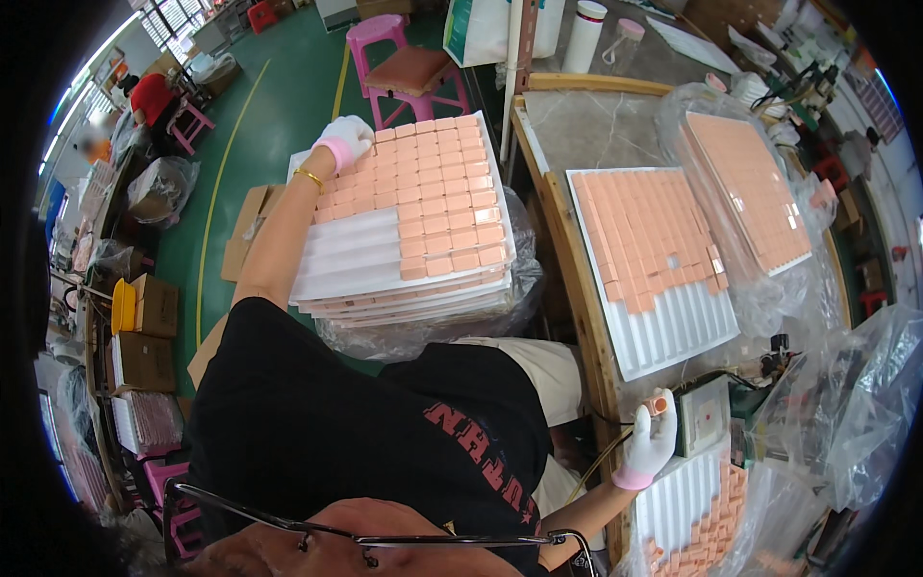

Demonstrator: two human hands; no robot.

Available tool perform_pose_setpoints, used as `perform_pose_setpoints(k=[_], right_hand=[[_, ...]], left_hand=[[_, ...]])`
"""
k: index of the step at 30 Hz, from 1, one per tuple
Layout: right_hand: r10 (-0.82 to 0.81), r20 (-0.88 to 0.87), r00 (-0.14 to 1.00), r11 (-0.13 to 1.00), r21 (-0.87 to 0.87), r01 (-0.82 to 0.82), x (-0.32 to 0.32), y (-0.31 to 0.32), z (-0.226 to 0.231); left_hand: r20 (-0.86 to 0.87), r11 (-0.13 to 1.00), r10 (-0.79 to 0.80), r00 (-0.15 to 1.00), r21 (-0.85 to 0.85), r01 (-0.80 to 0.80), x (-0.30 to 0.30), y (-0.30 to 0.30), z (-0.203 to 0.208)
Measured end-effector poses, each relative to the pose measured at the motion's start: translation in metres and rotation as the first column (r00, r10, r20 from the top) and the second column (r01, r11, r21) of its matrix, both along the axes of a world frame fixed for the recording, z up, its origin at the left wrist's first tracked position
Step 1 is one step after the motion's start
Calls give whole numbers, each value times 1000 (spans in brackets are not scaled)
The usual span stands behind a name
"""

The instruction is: Manually assembling and organizing small pink cosmetic or lipstick tubes into white plastic trays.

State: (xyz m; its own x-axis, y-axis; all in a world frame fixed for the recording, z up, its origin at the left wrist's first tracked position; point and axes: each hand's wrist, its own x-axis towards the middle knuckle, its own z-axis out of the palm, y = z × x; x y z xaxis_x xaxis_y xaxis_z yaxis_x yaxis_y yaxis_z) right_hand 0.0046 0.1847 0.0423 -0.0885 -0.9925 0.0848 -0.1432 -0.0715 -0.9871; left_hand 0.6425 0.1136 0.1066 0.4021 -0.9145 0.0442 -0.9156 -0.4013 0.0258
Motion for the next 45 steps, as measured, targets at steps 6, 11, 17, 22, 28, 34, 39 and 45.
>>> perform_pose_setpoints(k=[6, 11, 17, 22, 28, 34, 39, 45], right_hand=[[121, -384, 915, 952, -215, -216, 39, -10, 15], [375, -332, 865, 847, -255, -466, 116, -15, 33], [347, -426, 835, 802, -327, -500, 136, -21, 36], [320, -472, 821, 817, -301, -492, 124, -27, 30], [266, -262, 928, 924, -206, -323, 93, -33, 7], [329, -125, 936, 938, -74, -340, 87, -25, 6], [144, -318, 937, 964, -171, -206, 78, -19, 0], [192, -204, 960, 968, -124, -220, 86, -20, 5]], left_hand=[[-280, 898, -337, 899, -384, 217, -108, 13, 37], [-969, 801, -182, -165, -243, 546, -275, 39, -4], [-973, 766, -180, -142, -229, 600, -303, 40, -19], [-816, 898, -431, 384, -428, 99, -180, 21, 1], [-195, 940, 67, 978, -316, -127, 17, 40, -1], [-455, 954, 136, 880, -178, -240, 58, 57, -38], [-365, 938, 233, 901, -161, -308, 37, 16, -22], [-234, 629, -477, 847, -764, 143, -158, -6, -4]])
